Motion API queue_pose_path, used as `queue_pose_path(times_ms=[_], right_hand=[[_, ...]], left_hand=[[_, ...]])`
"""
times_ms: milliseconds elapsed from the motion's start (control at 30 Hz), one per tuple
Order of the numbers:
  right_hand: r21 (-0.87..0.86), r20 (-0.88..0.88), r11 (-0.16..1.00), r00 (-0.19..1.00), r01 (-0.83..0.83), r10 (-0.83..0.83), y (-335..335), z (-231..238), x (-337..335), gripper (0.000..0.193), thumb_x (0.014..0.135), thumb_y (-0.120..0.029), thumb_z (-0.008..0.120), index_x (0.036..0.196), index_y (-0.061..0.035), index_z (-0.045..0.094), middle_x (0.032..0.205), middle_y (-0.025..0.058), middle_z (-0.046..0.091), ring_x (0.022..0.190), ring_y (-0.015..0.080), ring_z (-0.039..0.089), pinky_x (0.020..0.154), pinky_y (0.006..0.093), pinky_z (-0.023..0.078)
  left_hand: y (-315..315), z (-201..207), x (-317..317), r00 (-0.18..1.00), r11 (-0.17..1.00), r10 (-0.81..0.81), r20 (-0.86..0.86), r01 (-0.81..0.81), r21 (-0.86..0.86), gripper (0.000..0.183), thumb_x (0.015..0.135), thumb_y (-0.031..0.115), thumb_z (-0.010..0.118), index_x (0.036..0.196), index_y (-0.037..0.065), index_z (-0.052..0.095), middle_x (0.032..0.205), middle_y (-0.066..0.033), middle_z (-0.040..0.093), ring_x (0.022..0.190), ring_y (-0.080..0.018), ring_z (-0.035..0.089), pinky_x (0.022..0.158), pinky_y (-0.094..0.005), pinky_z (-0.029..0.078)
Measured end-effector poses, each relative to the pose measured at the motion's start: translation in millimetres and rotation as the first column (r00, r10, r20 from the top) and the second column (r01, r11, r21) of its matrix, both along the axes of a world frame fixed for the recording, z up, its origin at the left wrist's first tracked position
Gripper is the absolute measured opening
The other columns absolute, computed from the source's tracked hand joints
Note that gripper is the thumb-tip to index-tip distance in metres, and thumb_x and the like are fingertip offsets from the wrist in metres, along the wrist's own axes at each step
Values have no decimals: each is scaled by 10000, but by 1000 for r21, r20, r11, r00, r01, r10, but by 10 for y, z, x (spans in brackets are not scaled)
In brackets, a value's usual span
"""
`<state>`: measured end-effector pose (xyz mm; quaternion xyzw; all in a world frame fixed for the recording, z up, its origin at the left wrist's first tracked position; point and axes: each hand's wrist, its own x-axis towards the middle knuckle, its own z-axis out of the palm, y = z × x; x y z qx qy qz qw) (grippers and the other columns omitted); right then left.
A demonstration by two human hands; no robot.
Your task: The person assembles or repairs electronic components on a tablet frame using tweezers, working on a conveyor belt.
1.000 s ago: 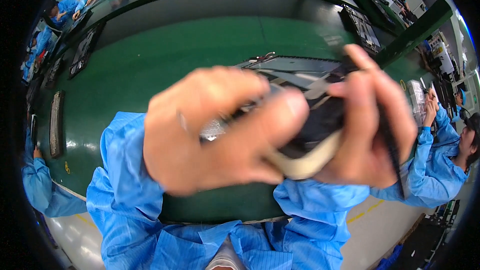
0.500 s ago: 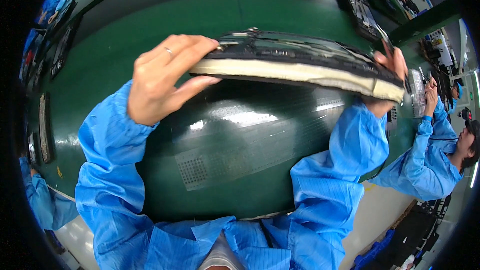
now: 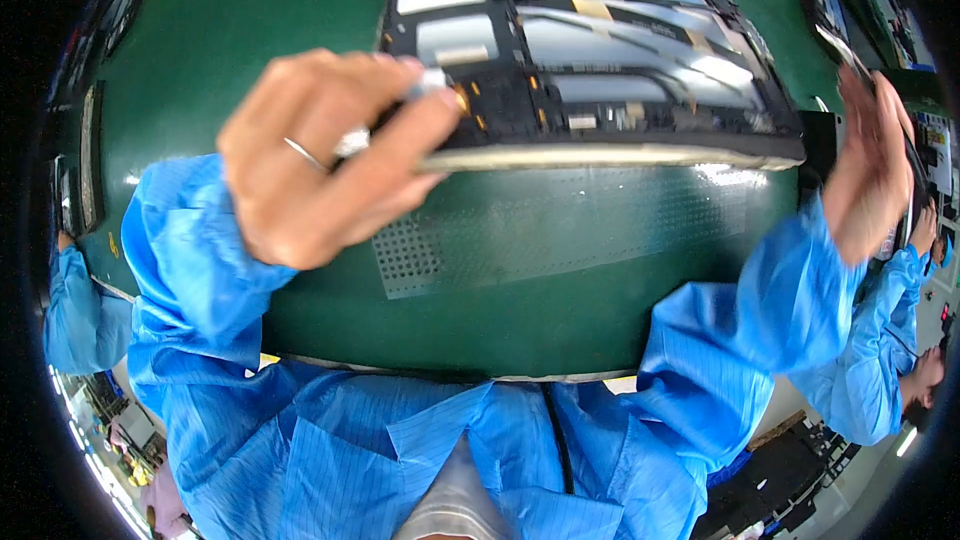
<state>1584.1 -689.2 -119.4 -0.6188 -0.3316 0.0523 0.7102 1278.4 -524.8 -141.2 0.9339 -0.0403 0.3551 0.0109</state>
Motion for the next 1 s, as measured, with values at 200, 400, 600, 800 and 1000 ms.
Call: queue_pose_path(times_ms=[200,400,600,800,1000], right_hand=[[-198,-72,868,890,-455,450,34,-272,-1517,154,644,-14,551,788,38,567,750,166,597,716,231,570,681,325,446],[-326,-387,739,796,-590,465,90,-416,-1905,135,695,24,575,829,43,568,813,93,582,720,109,524,662,220,412],[-250,-358,796,817,-551,453,114,-513,-1920,117,704,28,571,821,40,562,790,85,587,706,99,526,647,204,416],[-263,-349,788,817,-556,459,118,-510,-1927,110,707,23,572,815,41,562,763,79,591,669,91,523,609,197,419],[-266,-328,796,828,-543,455,129,-543,-1926,103,704,18,577,806,33,571,749,75,592,648,87,517,599,194,413]], left_hand=[[-174,-597,-75,992,982,128,21,-130,134,370,498,123,639,852,24,594,779,-61,516,690,-192,499,590,-309,440],[-236,-552,-3,983,973,182,34,-185,138,316,575,103,578,883,33,581,830,-60,509,733,-195,494,676,-345,424],[-228,-564,-3,984,974,175,17,-176,143,311,591,103,547,894,36,577,848,-59,504,760,-196,485,697,-346,422],[-231,-561,-11,984,974,178,16,-179,140,316,587,96,548,895,33,574,849,-58,503,774,-199,480,708,-348,421],[-237,-564,-6,984,977,177,-6,-175,122,324,584,87,554,903,30,569,852,-61,503,778,-201,479,710,-349,420]])
